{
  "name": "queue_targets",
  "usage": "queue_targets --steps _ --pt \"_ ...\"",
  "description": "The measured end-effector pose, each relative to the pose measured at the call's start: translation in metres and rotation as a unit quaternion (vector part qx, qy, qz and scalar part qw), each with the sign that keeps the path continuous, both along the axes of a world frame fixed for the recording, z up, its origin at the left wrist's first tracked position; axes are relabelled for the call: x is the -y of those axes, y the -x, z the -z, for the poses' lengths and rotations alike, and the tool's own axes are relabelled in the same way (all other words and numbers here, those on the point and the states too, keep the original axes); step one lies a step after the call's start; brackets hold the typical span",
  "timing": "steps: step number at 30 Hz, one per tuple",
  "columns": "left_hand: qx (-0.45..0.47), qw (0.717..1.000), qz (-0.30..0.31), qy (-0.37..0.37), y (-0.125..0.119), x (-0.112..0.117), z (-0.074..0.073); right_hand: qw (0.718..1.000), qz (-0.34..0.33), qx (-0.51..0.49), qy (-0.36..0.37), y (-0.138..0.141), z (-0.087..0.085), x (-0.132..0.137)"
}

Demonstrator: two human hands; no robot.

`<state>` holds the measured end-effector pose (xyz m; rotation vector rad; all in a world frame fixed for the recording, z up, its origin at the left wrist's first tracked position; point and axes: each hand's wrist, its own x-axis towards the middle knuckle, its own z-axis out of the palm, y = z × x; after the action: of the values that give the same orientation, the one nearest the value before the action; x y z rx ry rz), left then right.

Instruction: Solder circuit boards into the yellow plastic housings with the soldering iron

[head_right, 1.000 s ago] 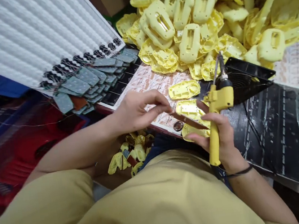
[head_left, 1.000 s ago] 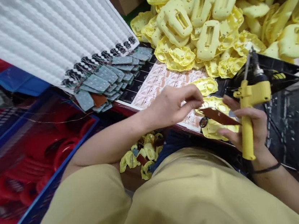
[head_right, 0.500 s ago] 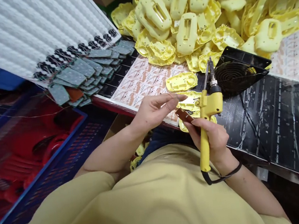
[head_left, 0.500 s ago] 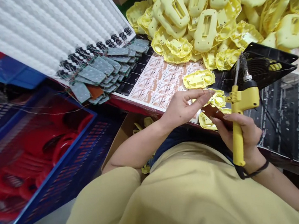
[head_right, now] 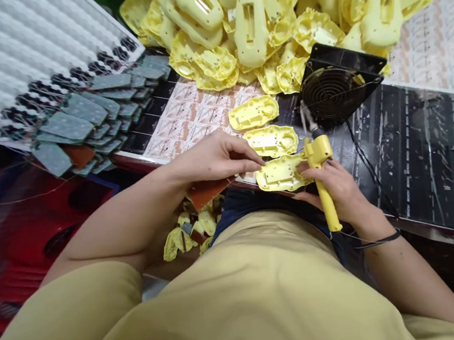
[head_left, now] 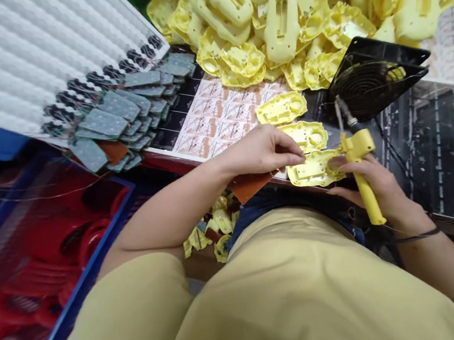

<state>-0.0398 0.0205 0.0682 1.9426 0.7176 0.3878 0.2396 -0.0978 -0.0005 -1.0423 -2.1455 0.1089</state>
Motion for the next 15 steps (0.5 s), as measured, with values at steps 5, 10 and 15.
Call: queue_targets --steps 5,10,15 --pt "-0.137 0.972 0.026 -0.190 -0.022 0.005 0.013 0.991 0.063 0.052 -0.103 0.026 0.010 0.000" --pt "-0.186 0.948 0.044 -0.255 -0.026 0.005 0.025 0.986 0.105 0.034 -0.123 0.044 0.003 -0.004" --pt "-0.190 0.945 0.035 -0.265 -0.027 0.008 0.032 0.982 0.155 -0.059 -0.094 0.012 -0.014 0.021"
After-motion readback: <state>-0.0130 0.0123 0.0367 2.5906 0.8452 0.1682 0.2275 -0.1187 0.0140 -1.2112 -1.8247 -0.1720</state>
